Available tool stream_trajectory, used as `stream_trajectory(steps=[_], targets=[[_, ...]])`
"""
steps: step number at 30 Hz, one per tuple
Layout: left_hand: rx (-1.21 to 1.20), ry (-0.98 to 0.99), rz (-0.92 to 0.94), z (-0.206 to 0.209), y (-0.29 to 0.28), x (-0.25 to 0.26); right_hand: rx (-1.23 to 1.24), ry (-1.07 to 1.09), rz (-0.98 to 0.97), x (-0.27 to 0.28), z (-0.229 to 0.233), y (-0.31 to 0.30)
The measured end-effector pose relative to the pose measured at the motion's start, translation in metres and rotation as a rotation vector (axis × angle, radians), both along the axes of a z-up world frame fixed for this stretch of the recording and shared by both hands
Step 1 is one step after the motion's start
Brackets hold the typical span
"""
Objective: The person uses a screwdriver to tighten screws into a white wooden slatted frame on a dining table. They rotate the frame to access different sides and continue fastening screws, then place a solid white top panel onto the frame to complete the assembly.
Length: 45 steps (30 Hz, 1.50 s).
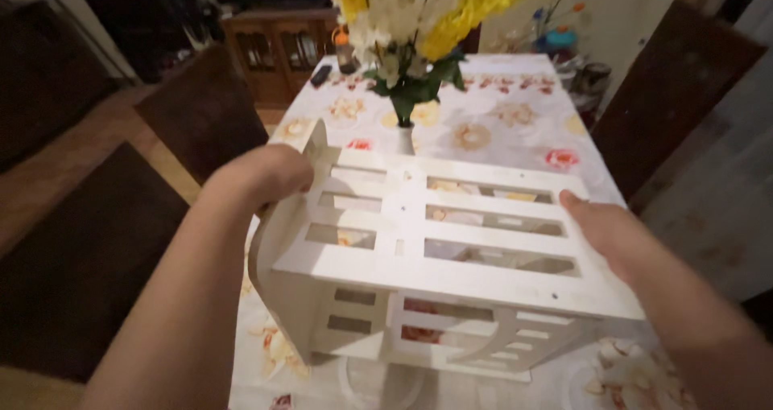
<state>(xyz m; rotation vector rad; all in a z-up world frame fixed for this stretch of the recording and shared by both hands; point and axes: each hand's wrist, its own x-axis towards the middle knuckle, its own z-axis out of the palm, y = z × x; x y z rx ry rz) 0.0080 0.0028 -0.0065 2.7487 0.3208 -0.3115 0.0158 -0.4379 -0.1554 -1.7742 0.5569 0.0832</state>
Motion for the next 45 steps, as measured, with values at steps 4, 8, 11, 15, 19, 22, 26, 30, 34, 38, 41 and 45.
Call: stream_trajectory(steps=[4,8,11,15,19,22,26,30,34,38,41,45], targets=[[0.041,-0.018,0.008,-0.005,-0.001,0.001,-0.061,0.119,-0.009,-0.002,0.010,0.001],[-0.084,-0.077,0.083,-0.009,-0.002,-0.005,-0.732,-0.037,0.012,-0.023,0.043,0.027],[0.049,-0.170,0.005,-0.007,-0.005,-0.007,-1.317,-0.478,-0.150,-0.082,0.046,0.070],[0.119,-0.331,-0.010,-0.011,-0.010,-0.015,-0.912,-1.022,0.180,-0.172,-0.019,0.181],[-0.132,-0.740,0.123,-0.025,0.004,-0.016,-0.788,-1.020,0.731,-0.179,-0.086,0.259],[-0.357,-0.914,0.154,-0.063,0.050,-0.036,-0.714,-0.725,0.856,-0.160,-0.122,0.290],[-0.378,-0.726,0.227,-0.174,0.101,-0.113,-0.600,-0.621,0.848,-0.156,-0.164,0.314],[-0.404,-0.529,0.264,-0.281,0.121,-0.209,-0.723,-0.457,0.944,-0.160,-0.188,0.334],[-0.259,-0.557,0.218,-0.337,0.124,-0.274,-0.724,-0.427,1.042,-0.177,-0.197,0.340],[-0.177,-0.505,0.121,-0.357,0.110,-0.311,-0.838,-0.363,1.101,-0.195,-0.198,0.340],[-0.154,-0.513,0.093,-0.362,0.095,-0.329,-0.882,-0.416,1.150,-0.203,-0.203,0.337],[-0.062,-0.593,0.040,-0.371,0.081,-0.344,-0.915,-0.586,1.160,-0.209,-0.216,0.324]])
